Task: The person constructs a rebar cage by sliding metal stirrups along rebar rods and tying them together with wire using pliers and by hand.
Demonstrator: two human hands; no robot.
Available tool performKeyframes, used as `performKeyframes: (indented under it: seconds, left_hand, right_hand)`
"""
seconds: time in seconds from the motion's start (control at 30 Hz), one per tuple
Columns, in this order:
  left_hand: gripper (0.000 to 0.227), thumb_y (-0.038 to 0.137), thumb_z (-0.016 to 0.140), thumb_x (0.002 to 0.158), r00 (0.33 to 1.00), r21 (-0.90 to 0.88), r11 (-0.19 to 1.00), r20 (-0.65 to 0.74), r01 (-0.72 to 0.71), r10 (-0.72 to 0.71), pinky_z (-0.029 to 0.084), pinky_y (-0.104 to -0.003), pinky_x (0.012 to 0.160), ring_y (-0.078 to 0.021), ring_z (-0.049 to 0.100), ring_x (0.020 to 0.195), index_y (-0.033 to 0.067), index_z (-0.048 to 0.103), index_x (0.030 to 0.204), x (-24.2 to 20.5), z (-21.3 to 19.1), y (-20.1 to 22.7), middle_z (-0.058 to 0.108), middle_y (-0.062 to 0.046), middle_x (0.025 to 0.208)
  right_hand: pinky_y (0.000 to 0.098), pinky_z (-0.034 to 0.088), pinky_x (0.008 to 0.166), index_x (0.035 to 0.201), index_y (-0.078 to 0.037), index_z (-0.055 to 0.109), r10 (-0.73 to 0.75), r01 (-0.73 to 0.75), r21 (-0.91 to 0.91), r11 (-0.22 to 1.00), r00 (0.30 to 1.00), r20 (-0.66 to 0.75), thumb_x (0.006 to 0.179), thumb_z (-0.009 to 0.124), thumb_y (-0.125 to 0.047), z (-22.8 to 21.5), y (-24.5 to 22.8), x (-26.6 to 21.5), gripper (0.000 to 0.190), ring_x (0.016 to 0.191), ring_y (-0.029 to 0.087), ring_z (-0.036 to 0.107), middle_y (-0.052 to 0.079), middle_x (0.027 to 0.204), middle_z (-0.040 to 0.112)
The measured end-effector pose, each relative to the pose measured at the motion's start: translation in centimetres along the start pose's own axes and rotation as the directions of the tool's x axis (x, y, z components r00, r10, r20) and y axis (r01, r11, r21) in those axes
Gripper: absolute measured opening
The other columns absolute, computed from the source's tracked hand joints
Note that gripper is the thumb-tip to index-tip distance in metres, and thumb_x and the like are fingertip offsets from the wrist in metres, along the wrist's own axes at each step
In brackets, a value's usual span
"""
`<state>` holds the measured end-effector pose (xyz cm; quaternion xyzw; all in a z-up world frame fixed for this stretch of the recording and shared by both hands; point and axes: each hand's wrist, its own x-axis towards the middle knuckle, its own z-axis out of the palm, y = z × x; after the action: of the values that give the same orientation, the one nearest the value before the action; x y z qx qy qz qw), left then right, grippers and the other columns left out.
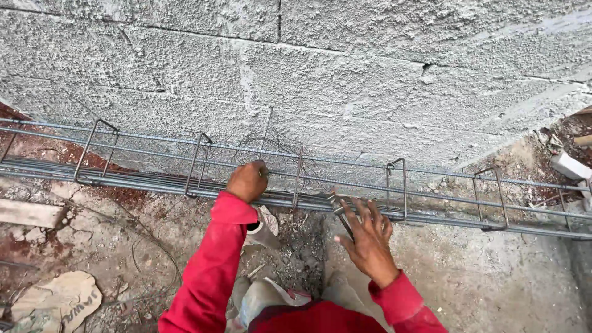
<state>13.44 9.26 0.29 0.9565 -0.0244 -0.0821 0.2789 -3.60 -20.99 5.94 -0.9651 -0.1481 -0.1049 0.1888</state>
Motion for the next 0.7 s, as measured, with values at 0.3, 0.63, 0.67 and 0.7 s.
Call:
performKeyframes:
  seconds: [0.3,0.63,0.67,0.7]
  left_hand:
    - [0.019,0.007,0.066,0.083,0.98,-0.352,0.936,0.175,-0.027,0.094,0.062,-0.039,0.077,-0.0211,0.077,0.08,0.0083,0.075,0.1,-1.1,-0.4,-1.6,0.078,-0.01,0.091]
    - [0.026,0.008,0.066,0.085,0.949,-0.26,0.924,0.072,-0.281,0.308,0.06,-0.039,0.082,-0.0285,0.076,0.082,0.0137,0.08,0.106,-2.5,-2.0,-0.4,0.079,-0.011,0.094]
    - [0.025,0.009,0.063,0.088,0.959,-0.305,0.925,0.091,-0.228,0.267,0.061,-0.038,0.081,-0.0257,0.077,0.081,0.0143,0.078,0.108,-2.1,-1.9,-0.1,0.08,-0.008,0.095]
    - [0.025,0.01,0.06,0.091,0.967,-0.34,0.926,0.132,-0.163,0.218,0.063,-0.037,0.079,-0.023,0.078,0.081,0.0149,0.076,0.109,-2.4,-2.0,-0.2,0.081,-0.006,0.096]
  right_hand:
    - [0.0474,0.052,0.094,0.107,-0.01,0.075,-0.21,0.178,0.148,0.973,0.947,0.241,0.085,0.077,-0.034,2.7,3.6,14.9,0.033,0.109,0.036,0.066,0.014,0.108,0.074]
    - [0.0453,0.057,0.083,0.107,-0.008,0.075,0.15,-0.251,0.189,0.949,0.89,0.431,0.086,0.074,-0.025,6.7,4.7,18.1,0.027,0.089,0.034,0.075,0.018,0.096,0.077]
    - [0.0432,0.057,0.083,0.105,-0.007,0.076,0.213,-0.34,0.249,0.907,0.879,0.427,0.084,0.076,-0.027,5.4,4.2,18.7,0.029,0.089,0.032,0.077,0.017,0.095,0.079]
    - [0.0433,0.056,0.083,0.106,-0.007,0.076,0.241,-0.347,0.225,0.91,0.887,0.393,0.085,0.077,-0.027,5.0,3.1,18.7,0.029,0.089,0.032,0.076,0.018,0.096,0.078]
